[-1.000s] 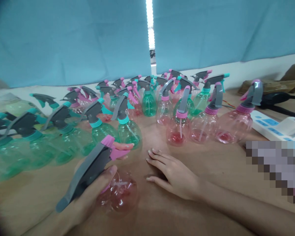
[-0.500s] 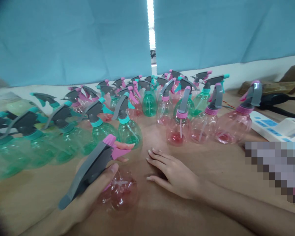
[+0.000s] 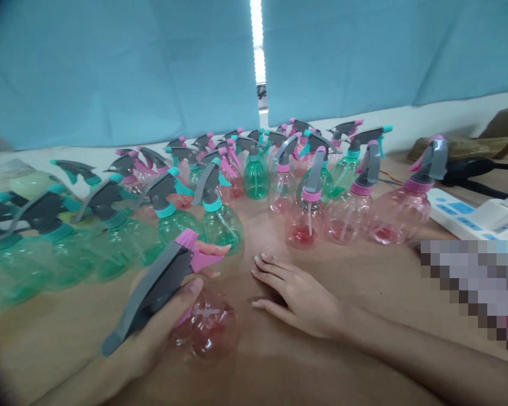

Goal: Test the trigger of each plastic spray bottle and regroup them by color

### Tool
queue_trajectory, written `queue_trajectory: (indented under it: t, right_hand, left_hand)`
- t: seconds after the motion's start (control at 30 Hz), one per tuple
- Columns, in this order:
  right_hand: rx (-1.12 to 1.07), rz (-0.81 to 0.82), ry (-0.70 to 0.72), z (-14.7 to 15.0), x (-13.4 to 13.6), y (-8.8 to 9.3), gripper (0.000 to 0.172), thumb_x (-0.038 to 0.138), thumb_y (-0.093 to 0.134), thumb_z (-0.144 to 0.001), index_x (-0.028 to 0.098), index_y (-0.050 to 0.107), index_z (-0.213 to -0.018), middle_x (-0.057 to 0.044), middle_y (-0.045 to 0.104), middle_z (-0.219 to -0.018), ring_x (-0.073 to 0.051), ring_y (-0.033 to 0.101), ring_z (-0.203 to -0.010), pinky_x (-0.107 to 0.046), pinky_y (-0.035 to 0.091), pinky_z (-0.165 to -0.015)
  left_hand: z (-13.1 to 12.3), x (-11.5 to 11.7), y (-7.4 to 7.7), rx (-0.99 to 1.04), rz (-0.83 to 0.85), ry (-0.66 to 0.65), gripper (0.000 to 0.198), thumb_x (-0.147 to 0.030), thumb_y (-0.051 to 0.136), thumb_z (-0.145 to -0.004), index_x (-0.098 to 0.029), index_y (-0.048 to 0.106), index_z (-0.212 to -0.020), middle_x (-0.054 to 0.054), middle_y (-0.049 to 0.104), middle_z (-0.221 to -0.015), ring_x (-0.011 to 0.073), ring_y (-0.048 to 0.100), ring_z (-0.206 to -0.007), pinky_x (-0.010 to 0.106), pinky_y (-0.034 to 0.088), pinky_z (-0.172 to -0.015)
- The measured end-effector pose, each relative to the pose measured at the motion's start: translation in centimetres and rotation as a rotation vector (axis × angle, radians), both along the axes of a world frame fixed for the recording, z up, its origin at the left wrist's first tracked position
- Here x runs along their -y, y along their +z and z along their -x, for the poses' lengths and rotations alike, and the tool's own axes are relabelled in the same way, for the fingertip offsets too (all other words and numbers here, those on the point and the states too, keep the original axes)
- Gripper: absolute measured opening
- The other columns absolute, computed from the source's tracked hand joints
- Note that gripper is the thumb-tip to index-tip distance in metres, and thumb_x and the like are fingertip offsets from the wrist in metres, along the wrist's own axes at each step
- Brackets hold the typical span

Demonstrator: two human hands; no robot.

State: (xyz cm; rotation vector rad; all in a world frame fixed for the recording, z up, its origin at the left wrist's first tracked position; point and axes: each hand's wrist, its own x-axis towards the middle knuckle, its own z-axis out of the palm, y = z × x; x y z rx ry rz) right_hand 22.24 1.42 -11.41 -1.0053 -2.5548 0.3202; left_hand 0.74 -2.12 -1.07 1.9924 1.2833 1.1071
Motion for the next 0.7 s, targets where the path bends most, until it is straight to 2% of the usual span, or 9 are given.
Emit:
queue_trajectory:
  t: [0.1, 0.23, 0.37, 0.7]
  right_hand:
    - [-0.026, 0.002, 0.007, -0.02, 0.00, -0.10, 0.056, 0.048, 0.046, -0.093, 0.015, 0.045, -0.138, -0.009, 0.042, -0.145, -0.024, 0.034, -0.136, -0.044, 0.033, -0.111]
    - [-0.065, 0.000, 0.014, -0.02, -0.02, -0.12, 0.055, 0.046, 0.050, -0.092, 0.017, 0.046, -0.138, -0.009, 0.045, -0.144, -0.024, 0.036, -0.135, -0.044, 0.034, -0.110]
    - [-0.046, -0.011, 0.009, 0.04, -0.06, -0.10, 0.055, 0.046, 0.048, -0.093, 0.014, 0.047, -0.137, -0.010, 0.045, -0.144, -0.024, 0.035, -0.136, -0.044, 0.033, -0.111]
    - [-0.091, 0.014, 0.012, -0.05, 0.00, -0.05, 0.053, 0.045, 0.050, -0.092, 0.018, 0.046, -0.138, -0.009, 0.046, -0.143, -0.025, 0.036, -0.135, -0.045, 0.034, -0.110]
  left_hand:
    - [-0.04, -0.03, 0.01, -0.003, -0.016, 0.009, 0.027, -0.022, 0.049, -0.078, -0.026, 0.063, -0.100, -0.001, 0.063, -0.076, 0.0141, 0.057, -0.060, 0.026, 0.050, -0.060]
    - [-0.10, 0.03, 0.05, -0.028, -0.041, 0.023, 0.031, -0.023, 0.047, -0.078, -0.027, 0.064, -0.103, -0.003, 0.055, -0.065, 0.0127, 0.048, -0.049, 0.024, 0.045, -0.050]
    - [-0.06, 0.12, 0.09, -0.041, -0.016, 0.003, 0.029, -0.023, 0.045, -0.081, -0.027, 0.064, -0.103, -0.004, 0.050, -0.060, 0.0123, 0.044, -0.047, 0.024, 0.042, -0.048]
    - [0.40, 0.01, -0.36, -0.010, -0.034, -0.041, 0.022, -0.025, 0.048, -0.085, -0.025, 0.061, -0.103, -0.003, 0.061, -0.064, 0.0132, 0.054, -0.051, 0.027, 0.048, -0.056]
